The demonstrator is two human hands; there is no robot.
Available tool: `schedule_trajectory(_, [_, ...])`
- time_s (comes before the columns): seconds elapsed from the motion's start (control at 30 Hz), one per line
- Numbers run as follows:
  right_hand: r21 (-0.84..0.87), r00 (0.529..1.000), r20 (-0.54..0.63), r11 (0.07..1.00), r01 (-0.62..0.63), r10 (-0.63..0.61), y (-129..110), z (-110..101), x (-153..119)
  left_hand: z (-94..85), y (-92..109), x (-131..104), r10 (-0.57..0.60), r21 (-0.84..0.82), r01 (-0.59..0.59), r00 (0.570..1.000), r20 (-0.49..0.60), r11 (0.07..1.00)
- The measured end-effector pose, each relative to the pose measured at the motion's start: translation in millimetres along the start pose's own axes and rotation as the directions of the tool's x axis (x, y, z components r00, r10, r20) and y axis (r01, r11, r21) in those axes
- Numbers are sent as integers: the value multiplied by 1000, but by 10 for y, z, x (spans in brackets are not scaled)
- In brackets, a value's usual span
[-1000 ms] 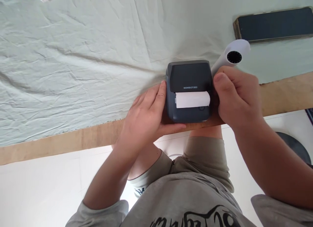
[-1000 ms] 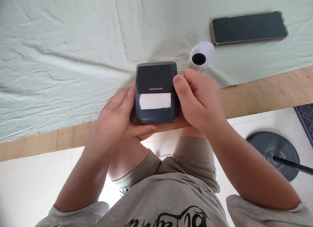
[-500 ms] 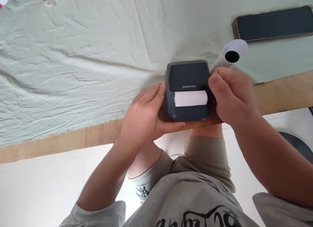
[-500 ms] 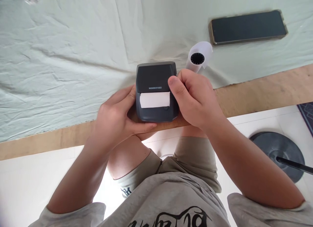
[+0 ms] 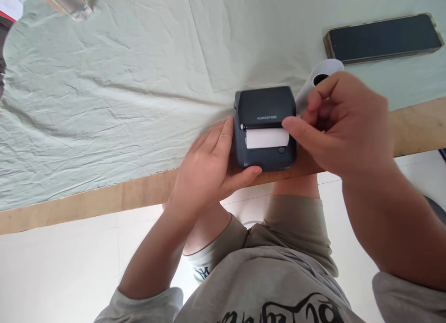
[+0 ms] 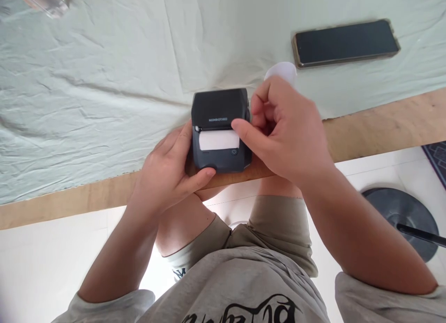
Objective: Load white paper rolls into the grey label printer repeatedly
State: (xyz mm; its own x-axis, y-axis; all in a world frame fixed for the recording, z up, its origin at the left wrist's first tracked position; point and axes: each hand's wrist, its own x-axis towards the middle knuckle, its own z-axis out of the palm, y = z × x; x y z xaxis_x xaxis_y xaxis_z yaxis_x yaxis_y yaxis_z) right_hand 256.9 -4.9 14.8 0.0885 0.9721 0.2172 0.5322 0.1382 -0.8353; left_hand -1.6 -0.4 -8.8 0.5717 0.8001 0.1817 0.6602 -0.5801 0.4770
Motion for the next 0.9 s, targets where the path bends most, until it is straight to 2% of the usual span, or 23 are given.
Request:
schedule_trajectory(0.17, [-46, 1000, -2, 999, 27, -28, -195, -90, 109, 17, 3, 9, 1, -2, -1, 1000, -3, 1000])
schedule_trajectory(0.27, [-180, 993, -94, 982, 51, -68, -222, -121, 150, 19, -3, 13, 4, 3, -4, 1000, -3, 1000])
schedule_trajectory(0.33, [-244, 990, -88, 966, 90, -114, -234, -137, 188, 17, -9, 15, 5, 7, -5, 1000, -2, 1000])
schedule_trajectory(0.43, [-354, 988, 72, 922, 154, -138, -276, -139, 290, 13, -19, 14, -4, 7, 4, 1000, 0, 1000])
schedule_trajectory(0.53, [-521, 963, 263, 833, 185, -50, -315, -104, 460, 10, -18, 11, -13, 11, 13, 1000, 1, 1000])
schedule_trajectory(0.63, [-560, 914, 403, 803, 205, 48, -305, -39, 691, 12, -12, 12, -9, 5, 9, 1000, 3, 1000])
schedule_trajectory(0.73, [-559, 836, 534, 794, 239, 124, -294, 32, 913, 13, -12, 12, -14, 4, 14, 1000, 3, 1000])
schedule_trajectory(0.83, [-536, 781, 605, 803, 259, 152, -360, 49, 994, 12, -20, 8, -12, 14, 12, 1000, 6, 1000])
schedule_trajectory(0.9, [-535, 797, 579, 818, 213, 171, -424, -15, 938, 12, -25, 5, 3, 15, -3, 1000, -2, 1000])
